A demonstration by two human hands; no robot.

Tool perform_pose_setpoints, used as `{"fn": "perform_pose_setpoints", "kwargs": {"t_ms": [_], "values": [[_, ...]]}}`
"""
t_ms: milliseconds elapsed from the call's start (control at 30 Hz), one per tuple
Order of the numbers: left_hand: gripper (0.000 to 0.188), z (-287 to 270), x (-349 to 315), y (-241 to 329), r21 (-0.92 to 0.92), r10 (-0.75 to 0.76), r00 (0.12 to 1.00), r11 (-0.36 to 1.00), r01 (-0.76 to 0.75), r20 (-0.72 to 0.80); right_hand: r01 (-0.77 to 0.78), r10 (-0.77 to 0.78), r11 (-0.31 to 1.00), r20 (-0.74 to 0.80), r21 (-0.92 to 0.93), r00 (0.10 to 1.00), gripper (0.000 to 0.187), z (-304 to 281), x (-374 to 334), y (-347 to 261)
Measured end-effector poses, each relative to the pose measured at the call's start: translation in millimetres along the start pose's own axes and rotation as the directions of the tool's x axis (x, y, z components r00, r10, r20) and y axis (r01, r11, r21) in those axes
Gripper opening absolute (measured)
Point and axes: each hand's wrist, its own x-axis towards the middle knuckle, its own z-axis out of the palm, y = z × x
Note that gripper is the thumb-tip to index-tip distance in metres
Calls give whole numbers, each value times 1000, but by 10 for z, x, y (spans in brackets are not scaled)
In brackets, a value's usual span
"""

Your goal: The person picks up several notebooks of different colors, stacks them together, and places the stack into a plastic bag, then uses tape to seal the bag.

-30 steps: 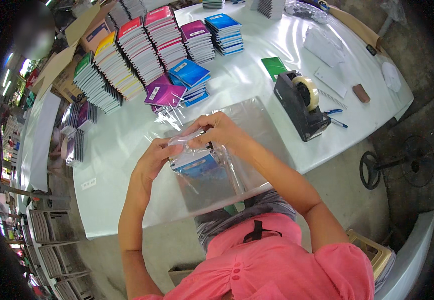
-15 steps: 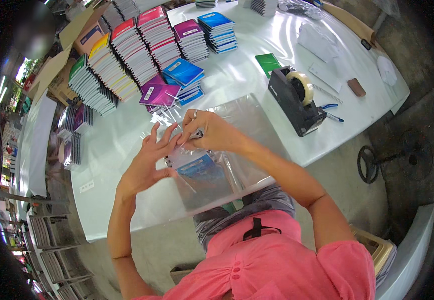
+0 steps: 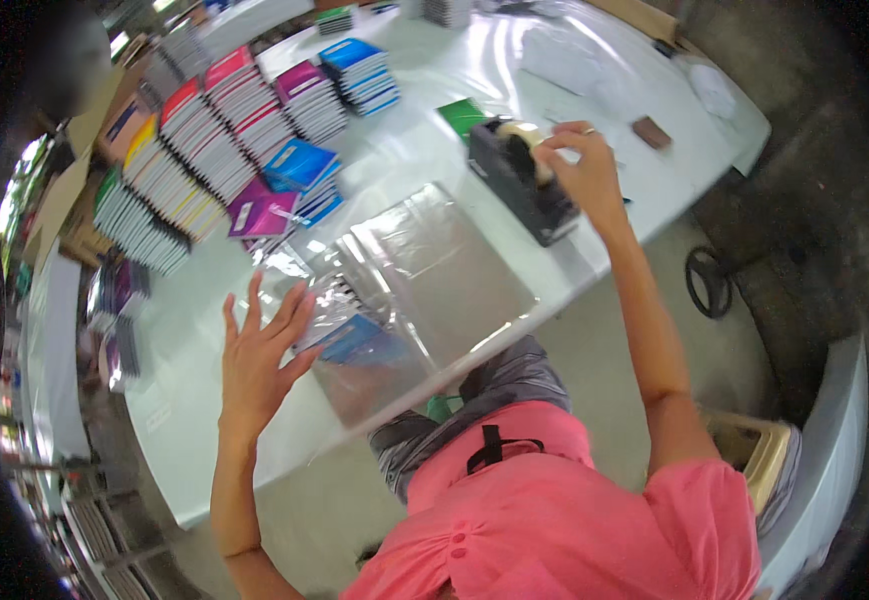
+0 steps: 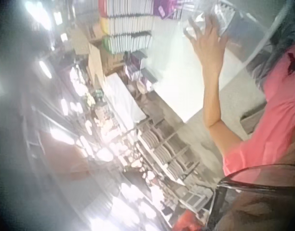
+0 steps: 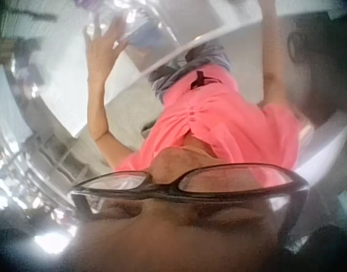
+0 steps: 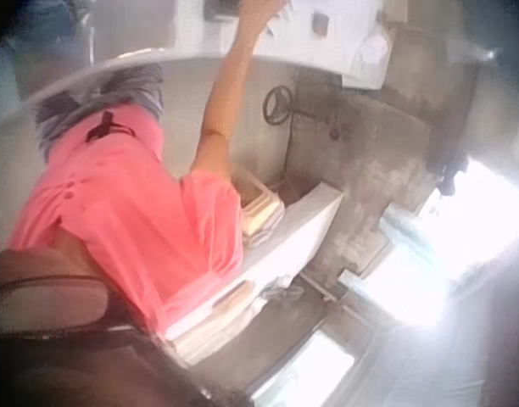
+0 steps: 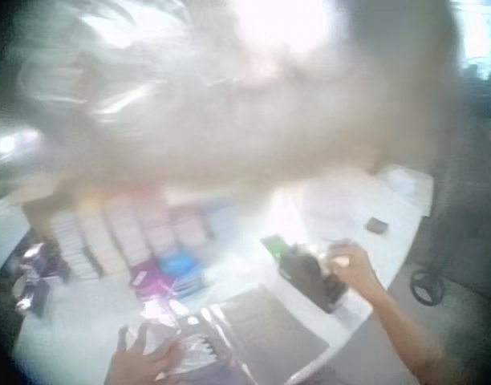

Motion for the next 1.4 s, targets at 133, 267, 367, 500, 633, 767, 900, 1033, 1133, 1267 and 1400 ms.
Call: {"fn": "perform_pose_setpoints", "kwargs": {"t_ms": [133,267,367,500,633,767,900,1033,1133,1267,1400], "values": [[60,-19,-11,46,-5,-33,999,999,33,0,-538,557,827,355,-160,751,35,-315,54,814],[62,-25,-48,64,31,-29,1000,999,29,-5,-746,591,653,527,133,611,31,-324,-75,631],[64,2,-14,76,15,-24,1000,1000,24,9,-717,532,556,483,419,695,24,-358,-245,739],[64,8,-27,74,21,-37,999,999,37,18,-540,549,404,276,739,789,15,-274,-660,602],[64,17,-46,63,28,-32,999,999,31,20,-550,548,618,194,561,814,10,-160,-1001,710],[63,-32,-113,5,33,-66,998,997,66,6,-441,449,882,-8,165,894,11,60,-903,434],[60,48,-70,-9,-2,-35,999,999,35,-30,-614,563,720,246,322,789,15,172,-866,-372],[58,60,-91,-41,-30,-4,997,1000,2,-80,-849,326,232,784,476,528,22,686,-887,-1678],[59,74,-101,-57,-43,9,995,999,-14,-96,-869,255,190,832,456,493,19,1028,-937,-2045],[58,100,-140,-76,-66,-6,994,998,-2,-109,-883,420,282,779,375,465,20,1312,-1168,-2046],[58,129,-135,-87,-77,1,994,997,-9,-105,-840,448,259,711,477,542,22,1399,-1371,-1942]]}}
